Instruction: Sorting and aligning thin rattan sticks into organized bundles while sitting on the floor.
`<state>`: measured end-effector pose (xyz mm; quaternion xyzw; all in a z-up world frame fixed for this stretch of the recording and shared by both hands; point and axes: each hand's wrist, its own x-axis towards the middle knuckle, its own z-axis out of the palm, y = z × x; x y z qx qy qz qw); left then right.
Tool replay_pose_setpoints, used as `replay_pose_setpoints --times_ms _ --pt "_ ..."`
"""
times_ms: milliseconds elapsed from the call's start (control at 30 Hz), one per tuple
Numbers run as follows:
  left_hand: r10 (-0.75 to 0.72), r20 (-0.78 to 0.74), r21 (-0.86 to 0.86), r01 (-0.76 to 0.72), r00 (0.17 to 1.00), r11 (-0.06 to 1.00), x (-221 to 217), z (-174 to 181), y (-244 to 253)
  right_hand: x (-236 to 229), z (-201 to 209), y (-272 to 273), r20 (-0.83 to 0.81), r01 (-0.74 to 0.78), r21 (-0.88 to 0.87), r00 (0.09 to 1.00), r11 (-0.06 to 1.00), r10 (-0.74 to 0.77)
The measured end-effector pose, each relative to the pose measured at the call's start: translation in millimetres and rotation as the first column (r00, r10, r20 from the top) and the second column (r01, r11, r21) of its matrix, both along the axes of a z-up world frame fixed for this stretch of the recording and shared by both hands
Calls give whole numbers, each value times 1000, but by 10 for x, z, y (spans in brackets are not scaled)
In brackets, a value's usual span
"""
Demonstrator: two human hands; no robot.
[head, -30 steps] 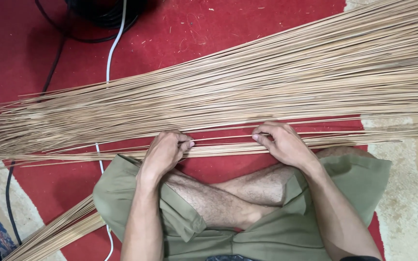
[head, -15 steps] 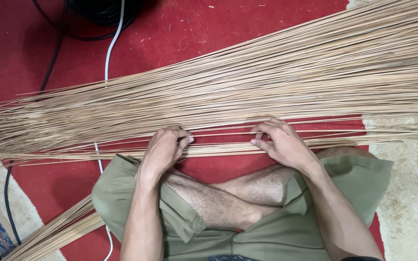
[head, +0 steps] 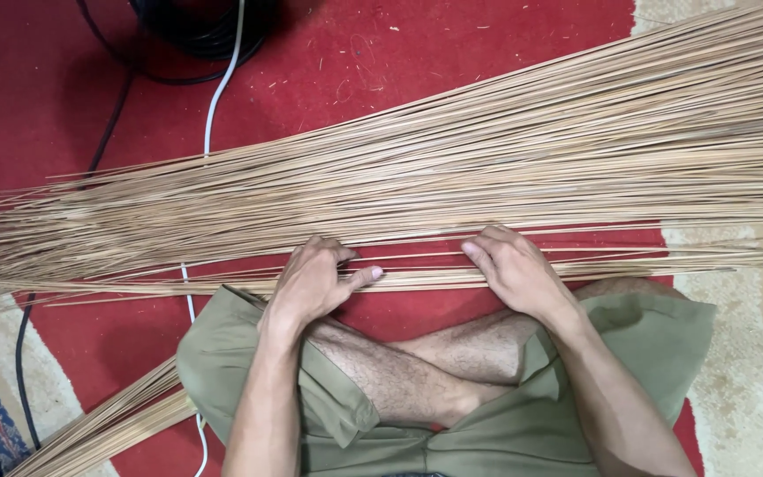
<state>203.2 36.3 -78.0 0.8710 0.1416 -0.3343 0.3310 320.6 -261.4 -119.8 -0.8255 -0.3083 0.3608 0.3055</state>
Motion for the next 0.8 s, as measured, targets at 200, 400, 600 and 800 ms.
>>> replay_pose_setpoints --times_ms 200,400,600,800 --pt "-143 76 172 128 987 977 -114 -87 -84 -343 -398 -67 371 -16 -142 926 990 69" --pt "-156 128 239 122 979 963 -133 -282 -33 -282 -131 168 439 78 -221 898 972 28" --pt "-135 135 271 95 982 958 -2 -222 -29 -148 -230 274 469 102 -243 883 965 24" --pt "-129 148 321 76 980 944 220 -310 90 126 -245 397 494 49 -296 863 954 109"
